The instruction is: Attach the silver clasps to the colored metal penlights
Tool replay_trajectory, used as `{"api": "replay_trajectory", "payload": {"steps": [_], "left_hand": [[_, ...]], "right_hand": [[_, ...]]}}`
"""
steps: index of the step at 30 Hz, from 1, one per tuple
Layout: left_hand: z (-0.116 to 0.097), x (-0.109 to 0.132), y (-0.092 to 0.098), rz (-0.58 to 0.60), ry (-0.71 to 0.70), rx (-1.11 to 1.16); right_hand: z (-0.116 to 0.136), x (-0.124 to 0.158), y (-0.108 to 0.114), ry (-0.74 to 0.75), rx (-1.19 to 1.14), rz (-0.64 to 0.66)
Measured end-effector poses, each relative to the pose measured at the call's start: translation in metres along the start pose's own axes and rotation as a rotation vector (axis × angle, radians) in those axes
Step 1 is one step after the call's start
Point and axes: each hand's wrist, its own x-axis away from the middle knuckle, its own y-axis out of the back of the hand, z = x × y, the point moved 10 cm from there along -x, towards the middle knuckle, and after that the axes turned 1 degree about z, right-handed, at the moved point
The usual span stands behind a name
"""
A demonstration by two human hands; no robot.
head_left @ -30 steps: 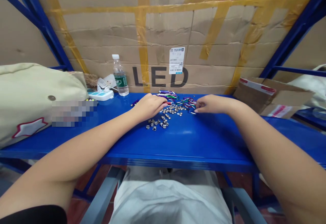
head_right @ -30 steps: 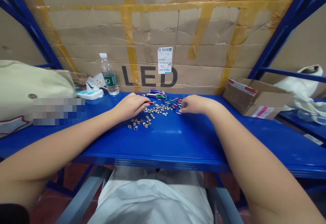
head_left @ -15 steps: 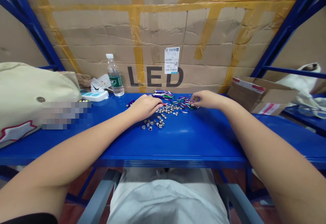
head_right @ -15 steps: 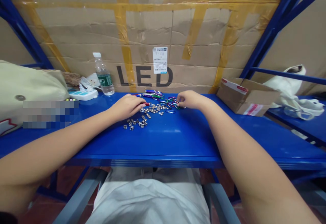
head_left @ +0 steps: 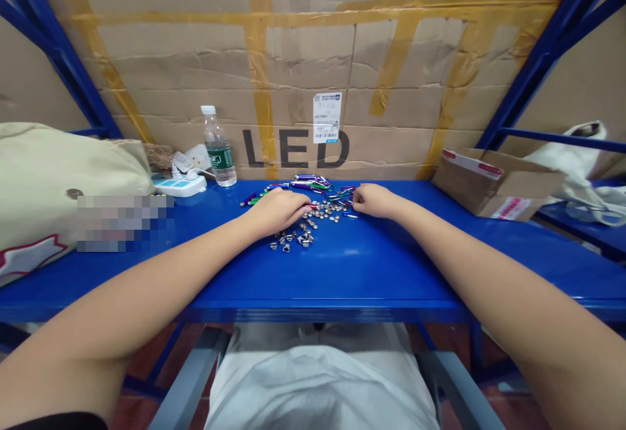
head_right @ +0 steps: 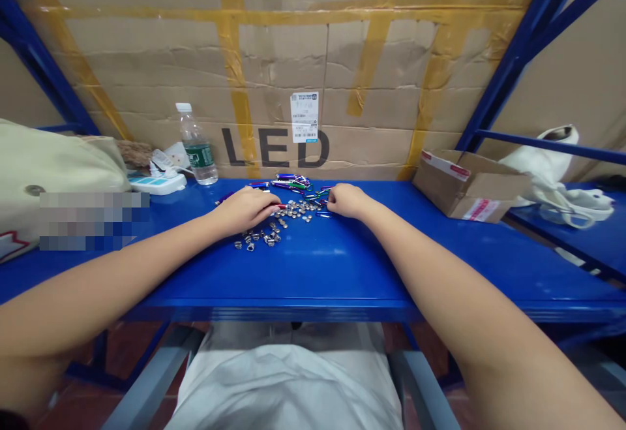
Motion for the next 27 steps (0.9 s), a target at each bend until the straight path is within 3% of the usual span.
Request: {"api": "replay_trajectory", "payload": {"steps": [6,8,13,15,17,20,23,27], "left_hand": [[0.001,0.001,0.006,-0.046,0.038,0.118],[0.001,0.001,0.007,-0.046,0.046,0.137],[-0.003,0.001,0.005,-0.019,0.044,0.147],[-0.003,0.001,0.004,-0.006,0.041,0.160],[-0.003,0.001,0.005,-0.013,0.048,0.190],[0.001,0.002,0.011,-0.060,0.105,0.273],[0.006,0.002,0.015,-0.111,0.175,0.379],[0.008,0.000,0.014,-0.138,0.200,0.486]], "right_hand": [[0.004,0.013,0.032,0.001,-0.095,-0.118],[0.007,0.012,0.030,0.018,-0.092,-0.106],[0.005,0.003,-0.001,0.049,0.008,0.055],[0.006,0.002,0.001,0.067,0.029,0.012],[0.012,0.006,0.018,0.096,-0.011,-0.118],[0.032,0.020,0.044,0.146,-0.262,-0.251],[0.068,0.033,0.049,0.250,-0.520,-0.171],[0.100,0.042,0.048,0.344,-0.579,-0.139]]}}
